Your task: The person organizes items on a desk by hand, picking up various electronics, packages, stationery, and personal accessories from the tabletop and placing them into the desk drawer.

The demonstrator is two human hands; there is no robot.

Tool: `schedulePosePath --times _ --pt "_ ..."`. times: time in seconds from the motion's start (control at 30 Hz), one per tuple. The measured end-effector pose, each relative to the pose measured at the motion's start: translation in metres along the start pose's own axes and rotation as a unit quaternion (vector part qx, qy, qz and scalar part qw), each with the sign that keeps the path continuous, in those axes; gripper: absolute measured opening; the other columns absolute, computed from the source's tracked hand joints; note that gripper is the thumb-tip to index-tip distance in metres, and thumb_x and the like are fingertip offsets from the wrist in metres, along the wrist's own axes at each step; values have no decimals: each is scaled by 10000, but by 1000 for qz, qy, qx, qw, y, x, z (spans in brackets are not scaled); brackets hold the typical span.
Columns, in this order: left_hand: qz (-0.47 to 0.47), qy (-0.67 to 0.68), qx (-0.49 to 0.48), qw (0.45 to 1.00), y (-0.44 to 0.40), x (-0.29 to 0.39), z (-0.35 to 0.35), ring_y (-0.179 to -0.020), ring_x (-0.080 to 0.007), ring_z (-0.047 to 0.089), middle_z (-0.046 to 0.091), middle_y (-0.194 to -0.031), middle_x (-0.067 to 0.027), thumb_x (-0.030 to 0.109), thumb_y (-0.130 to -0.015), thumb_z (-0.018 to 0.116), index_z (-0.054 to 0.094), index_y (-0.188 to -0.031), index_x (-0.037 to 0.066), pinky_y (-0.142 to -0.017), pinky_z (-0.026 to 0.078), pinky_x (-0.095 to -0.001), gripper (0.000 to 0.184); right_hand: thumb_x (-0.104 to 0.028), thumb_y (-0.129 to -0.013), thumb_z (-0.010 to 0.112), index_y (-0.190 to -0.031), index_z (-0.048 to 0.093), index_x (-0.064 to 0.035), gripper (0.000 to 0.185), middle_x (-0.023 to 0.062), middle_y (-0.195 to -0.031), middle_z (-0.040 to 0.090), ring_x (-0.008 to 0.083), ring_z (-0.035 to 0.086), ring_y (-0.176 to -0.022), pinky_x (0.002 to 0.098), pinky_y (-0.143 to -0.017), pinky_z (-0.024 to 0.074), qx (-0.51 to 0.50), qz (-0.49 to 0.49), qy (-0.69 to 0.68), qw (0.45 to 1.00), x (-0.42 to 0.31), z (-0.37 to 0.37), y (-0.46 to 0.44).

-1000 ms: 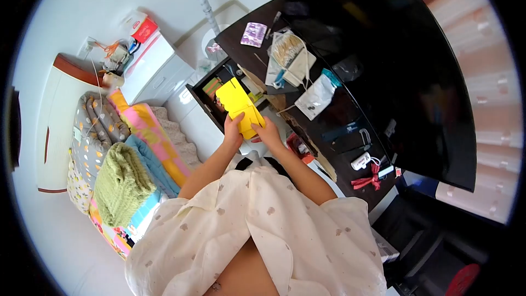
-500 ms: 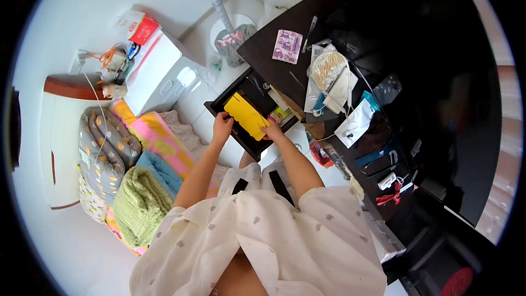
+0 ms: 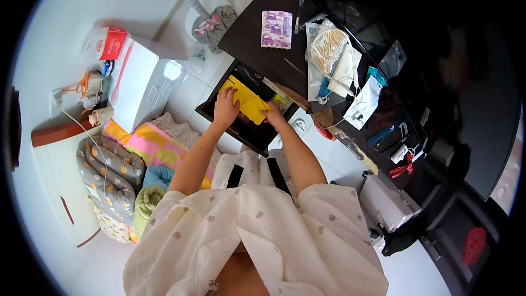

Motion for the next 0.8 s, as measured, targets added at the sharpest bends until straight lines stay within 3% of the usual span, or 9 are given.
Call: schedulePosePath --times 0.07,0.13,0.2,0.23,0.27,0.37,0.53,0.6,0.8 --pt "37 -31 31 998 -1 -1 4 -1005 -354 408 424 -1112 -176 94 -692 542 450 -1052 51 -843 365 -405 374 -88 -752 569 -1094 425 -26 377 68 -948 532 145 546 -795 232 -550 468 125 -63 38 989 2 -1 -11" --pt "-9 -37 33 999 -3 -8 14 -1055 -377 361 373 -1175 -192 101 -686 545 462 -1058 54 -883 333 -417 384 -71 -741 576 -1064 404 -9 371 91 -966 518 164 547 -792 233 -534 474 89 -72 -31 993 4 -4 -21" --pt "4 -35 11 999 -5 -14 21 -1073 -381 352 356 -1188 -201 122 -691 544 466 -1077 63 -890 333 -427 398 -47 -740 570 -1054 375 -9 372 102 -977 509 172 553 -775 240 -512 474 210 -79 -13 975 6 -3 -22" --pt "14 -33 -6 999 -5 -16 23 -1091 -386 344 340 -1200 -210 142 -696 544 471 -1097 73 -898 332 -437 413 -55 -719 593 -1073 352 -24 430 148 -1020 479 230 537 -848 315 -623 476 228 -75 37 970 4 -1 -21" --pt "17 -32 -8 999 -6 -18 25 -1091 -386 344 340 -1200 -210 142 -696 544 471 -1097 73 -898 332 -437 413 -55 -719 593 -1073 352 -24 430 148 -1020 479 230 537 -848 315 -623 476 231 -74 35 969 3 3 -19" --pt "6 -23 -54 998 -6 -14 23 -1113 -371 324 317 -1228 -203 194 -701 558 460 -1139 121 -905 311 -444 455 -93 -655 647 -1104 388 -23 523 192 -1190 332 347 375 -1063 385 -871 344 398 -166 212 877 -20 32 9" --pt "29 -223 -140 964 -5 -6 13 -1125 -332 308 257 -1280 -177 252 -651 620 391 -1211 169 -865 324 -425 611 -163 -671 624 -1209 344 -54 617 181 -1232 277 338 288 -1131 428 -889 315 391 -165 396 814 -31 54 28" --pt "57 -250 -119 959 -6 -9 18 -1128 -331 302 247 -1289 -168 255 -649 621 377 -1220 177 -860 325 -424 626 -161 -706 559 -1219 340 -72 565 169 -1236 279 328 294 -1134 432 -881 323 337 -167 495 783 -23 56 23" --pt "102 -273 -132 948 -10 -12 14 -1119 -334 315 235 -1305 -147 229 -648 606 351 -1234 171 -846 333 -413 641 -250 -681 592 -1243 313 -75 652 145 -1171 350 304 371 -1044 413 -865 327 341 -240 605 678 -16 39 5"
Point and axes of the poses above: each hand's wrist, its own y-axis away from the middle knuckle, its own z-axis out of the palm, x = y × z, the point moved 1 cm from there along -y, towards the middle knuckle
